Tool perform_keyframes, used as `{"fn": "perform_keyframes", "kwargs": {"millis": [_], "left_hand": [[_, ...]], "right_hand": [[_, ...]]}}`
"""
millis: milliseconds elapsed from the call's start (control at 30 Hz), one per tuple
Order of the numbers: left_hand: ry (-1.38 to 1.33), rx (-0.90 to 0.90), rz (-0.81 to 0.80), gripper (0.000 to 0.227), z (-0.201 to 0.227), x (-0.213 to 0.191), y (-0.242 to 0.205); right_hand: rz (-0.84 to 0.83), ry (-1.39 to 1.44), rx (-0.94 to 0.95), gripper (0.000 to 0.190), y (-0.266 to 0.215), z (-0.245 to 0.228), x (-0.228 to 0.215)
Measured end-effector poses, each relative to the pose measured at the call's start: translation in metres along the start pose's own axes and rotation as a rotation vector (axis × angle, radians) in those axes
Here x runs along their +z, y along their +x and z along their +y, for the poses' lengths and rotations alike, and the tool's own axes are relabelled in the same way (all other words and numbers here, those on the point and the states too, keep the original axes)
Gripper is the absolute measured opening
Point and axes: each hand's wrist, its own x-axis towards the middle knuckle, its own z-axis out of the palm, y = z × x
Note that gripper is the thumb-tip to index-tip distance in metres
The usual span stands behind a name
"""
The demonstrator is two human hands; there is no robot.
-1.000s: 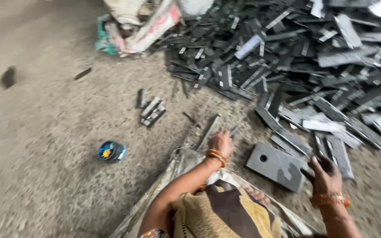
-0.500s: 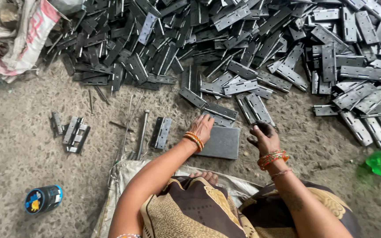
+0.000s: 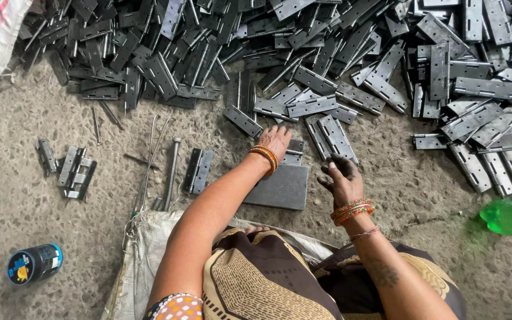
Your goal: The person sits on the floor and assembles metal hinges by placing them on a metal block and striking them with a cylindrical metal rod. The person repeatedly picks up hinges, aligns them, and uses the rod to secure the components.
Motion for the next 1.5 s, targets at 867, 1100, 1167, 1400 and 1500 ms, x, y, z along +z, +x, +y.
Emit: {"fn": "perform_keyframes", "kwargs": {"millis": [867,1100,1167,1400,1500], "left_hand": [[-0.3,-0.743,0.577,0.024,-0.136,-0.04,-0.206],[-0.129,-0.75,0.178,0.042,-0.072,-0.035,-0.211],[-0.154,-0.76,0.198,0.038,-0.075,-0.034,-0.195],[-0.452,-0.634,0.283,0.051,-0.106,0.014,-0.095],[-0.657,-0.813,0.262,0.074,-0.106,0.031,-0.041]], "right_hand": [[-0.076,0.03,-0.025,0.034,-0.002,0.003,0.016],[-0.083,0.007,-0.008,0.033,0.001,0.011,0.014],[-0.078,-0.01,-0.01,0.034,0.0,0.01,0.01],[-0.064,-0.065,0.0,0.037,-0.002,0.011,0.009],[-0.064,-0.074,0.016,0.038,-0.005,0.009,0.008]]}}
